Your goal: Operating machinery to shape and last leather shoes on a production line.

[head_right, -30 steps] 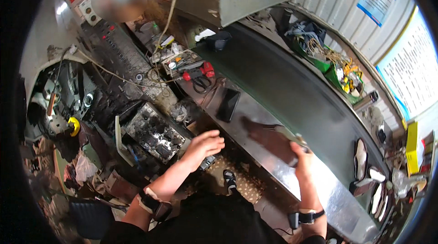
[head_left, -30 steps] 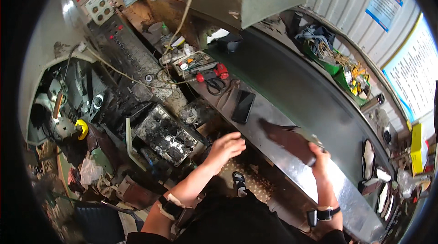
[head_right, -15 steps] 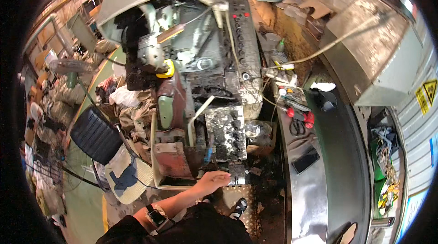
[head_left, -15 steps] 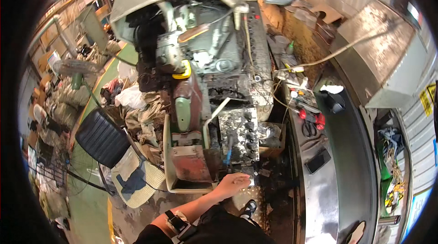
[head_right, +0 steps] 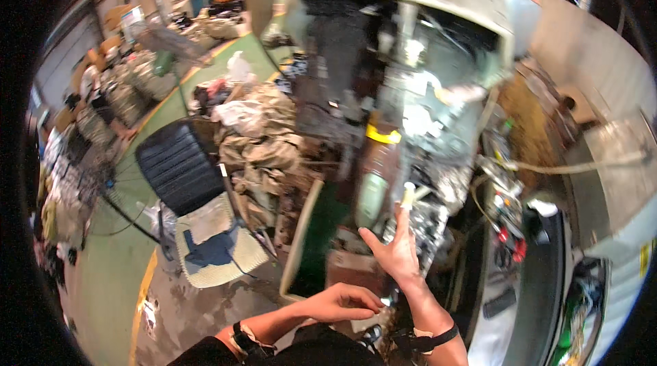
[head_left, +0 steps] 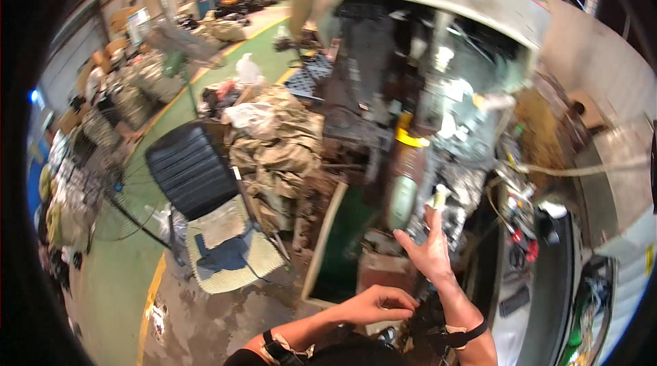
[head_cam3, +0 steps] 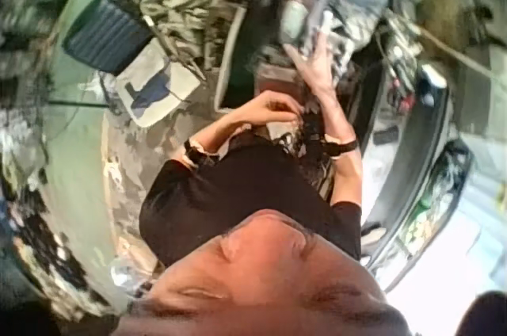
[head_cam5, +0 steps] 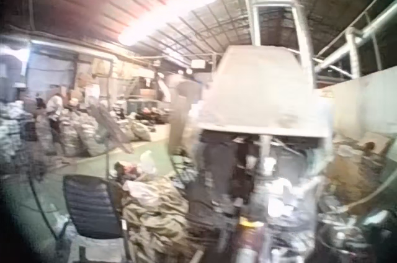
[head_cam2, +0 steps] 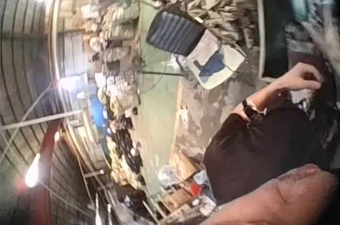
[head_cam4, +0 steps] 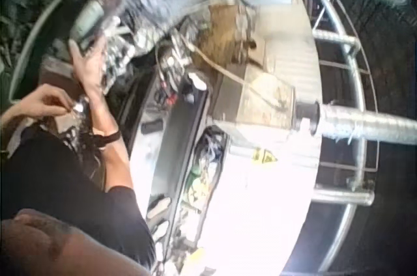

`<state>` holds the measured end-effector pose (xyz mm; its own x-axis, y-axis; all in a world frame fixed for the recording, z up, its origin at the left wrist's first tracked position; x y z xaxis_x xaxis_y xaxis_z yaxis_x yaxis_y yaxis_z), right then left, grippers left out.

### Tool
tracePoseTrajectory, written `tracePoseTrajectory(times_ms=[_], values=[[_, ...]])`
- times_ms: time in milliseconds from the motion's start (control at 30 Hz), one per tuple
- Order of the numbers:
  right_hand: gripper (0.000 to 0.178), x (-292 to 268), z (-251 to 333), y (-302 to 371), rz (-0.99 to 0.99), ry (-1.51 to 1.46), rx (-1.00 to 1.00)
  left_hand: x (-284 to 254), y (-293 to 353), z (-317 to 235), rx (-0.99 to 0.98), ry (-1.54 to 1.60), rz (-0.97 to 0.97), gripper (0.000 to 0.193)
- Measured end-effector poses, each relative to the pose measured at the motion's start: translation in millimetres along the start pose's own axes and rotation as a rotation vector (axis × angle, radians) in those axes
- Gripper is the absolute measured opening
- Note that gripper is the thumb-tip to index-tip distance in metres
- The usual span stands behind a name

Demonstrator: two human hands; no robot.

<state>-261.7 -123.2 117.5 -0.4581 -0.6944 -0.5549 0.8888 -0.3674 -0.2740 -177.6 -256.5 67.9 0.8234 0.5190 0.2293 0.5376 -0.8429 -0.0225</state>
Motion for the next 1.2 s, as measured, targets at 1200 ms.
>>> tracePoseTrajectory(times_ms=[1200], values=[[0.129,-211,-101,314,-0.324,-0.058,-0.123,135,-151,7,-0.206,0.599,-0.381,0.033]])
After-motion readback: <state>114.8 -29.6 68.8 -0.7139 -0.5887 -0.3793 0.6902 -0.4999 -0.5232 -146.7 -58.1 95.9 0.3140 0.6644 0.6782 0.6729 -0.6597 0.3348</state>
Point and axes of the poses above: each hand's wrist, its own y-axis away from the middle knuckle, its own x-axis out of the palm, z = x × y, the point moved 9 cm from there along -y, towards the middle knuckle, and after that the axes turned 8 degrees about -z, right-handed, at the moved point
